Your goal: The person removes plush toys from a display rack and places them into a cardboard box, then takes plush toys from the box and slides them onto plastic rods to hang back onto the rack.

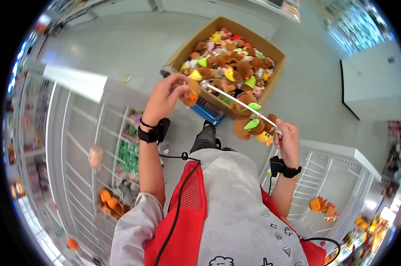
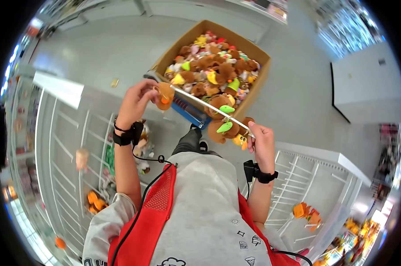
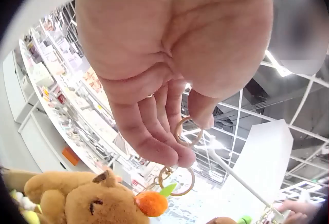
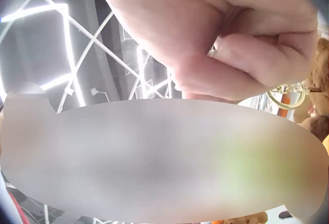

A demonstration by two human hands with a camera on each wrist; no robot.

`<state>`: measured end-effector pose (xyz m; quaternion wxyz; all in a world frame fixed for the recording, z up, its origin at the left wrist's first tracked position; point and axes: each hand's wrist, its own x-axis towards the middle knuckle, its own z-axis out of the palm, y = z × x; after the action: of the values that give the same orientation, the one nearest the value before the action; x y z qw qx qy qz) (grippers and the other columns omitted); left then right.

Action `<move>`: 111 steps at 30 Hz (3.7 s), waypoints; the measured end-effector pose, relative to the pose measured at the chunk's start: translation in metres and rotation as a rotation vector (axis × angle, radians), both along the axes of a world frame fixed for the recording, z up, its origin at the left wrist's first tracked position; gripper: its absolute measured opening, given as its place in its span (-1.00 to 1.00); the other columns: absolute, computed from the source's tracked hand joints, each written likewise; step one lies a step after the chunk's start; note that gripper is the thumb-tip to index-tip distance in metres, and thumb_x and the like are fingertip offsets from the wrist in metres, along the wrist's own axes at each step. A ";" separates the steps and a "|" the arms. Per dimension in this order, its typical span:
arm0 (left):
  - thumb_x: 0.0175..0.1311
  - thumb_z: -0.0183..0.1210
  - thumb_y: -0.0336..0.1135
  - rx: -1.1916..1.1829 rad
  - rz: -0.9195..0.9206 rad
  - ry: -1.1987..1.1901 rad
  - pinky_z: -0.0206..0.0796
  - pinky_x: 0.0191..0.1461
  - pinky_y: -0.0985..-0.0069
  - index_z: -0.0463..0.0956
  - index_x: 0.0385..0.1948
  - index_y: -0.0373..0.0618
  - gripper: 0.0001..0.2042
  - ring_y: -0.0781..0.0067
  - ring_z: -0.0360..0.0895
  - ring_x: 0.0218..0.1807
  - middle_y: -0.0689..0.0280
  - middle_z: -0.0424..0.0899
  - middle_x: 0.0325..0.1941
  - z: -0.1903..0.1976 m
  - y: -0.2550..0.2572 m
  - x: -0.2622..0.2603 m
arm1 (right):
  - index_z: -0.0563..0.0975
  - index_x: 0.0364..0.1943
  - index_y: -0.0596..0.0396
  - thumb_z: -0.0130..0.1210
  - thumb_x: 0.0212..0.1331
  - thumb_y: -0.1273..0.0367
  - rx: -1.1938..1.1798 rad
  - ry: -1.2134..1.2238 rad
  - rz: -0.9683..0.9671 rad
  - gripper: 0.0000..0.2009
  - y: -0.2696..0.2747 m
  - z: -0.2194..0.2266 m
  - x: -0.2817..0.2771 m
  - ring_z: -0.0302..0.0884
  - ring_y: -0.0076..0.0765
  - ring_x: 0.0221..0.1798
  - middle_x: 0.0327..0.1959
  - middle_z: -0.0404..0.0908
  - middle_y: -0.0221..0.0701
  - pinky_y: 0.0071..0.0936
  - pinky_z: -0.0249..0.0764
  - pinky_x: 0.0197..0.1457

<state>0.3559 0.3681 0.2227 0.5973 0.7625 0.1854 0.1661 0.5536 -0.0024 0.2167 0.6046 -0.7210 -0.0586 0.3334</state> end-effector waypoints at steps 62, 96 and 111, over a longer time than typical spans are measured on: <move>0.21 0.32 -0.59 0.741 -0.771 0.060 0.50 -0.02 0.19 0.61 -0.18 -0.24 -0.83 -0.02 0.67 -0.13 0.07 0.73 -0.23 -0.097 0.071 0.322 | 0.49 -0.59 0.00 0.16 0.53 -0.05 -0.008 0.002 -0.541 -0.45 0.094 -0.056 0.041 0.35 -0.61 -0.73 -0.73 0.47 -0.50 -0.59 0.19 -0.63; 0.30 0.25 -0.49 1.061 -0.349 -0.181 0.09 0.57 -0.27 0.74 -0.10 0.02 -0.79 0.13 0.57 0.32 0.28 0.76 0.12 -0.167 0.031 0.306 | 0.59 -0.55 0.11 0.19 0.49 -0.07 -0.131 -0.075 -0.598 -0.44 0.081 -0.064 0.034 0.37 -0.61 -0.72 -0.75 0.48 -0.50 -0.55 0.24 -0.60; 0.54 0.16 -0.23 0.247 -0.532 0.201 0.47 -0.10 0.15 0.66 -0.22 -0.28 -0.74 -0.16 0.68 -0.19 -0.03 0.74 -0.28 -0.157 -0.006 0.185 | 0.50 -0.49 0.29 0.25 0.28 0.26 -0.396 -0.436 -0.447 -0.66 0.054 -0.101 0.043 0.23 -0.44 -0.60 -0.70 0.32 -0.29 -0.25 0.22 -0.48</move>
<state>0.5408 0.3626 0.0654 0.5014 0.8635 0.0157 -0.0512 0.5962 0.0514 0.1157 0.4848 -0.8730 0.0383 0.0366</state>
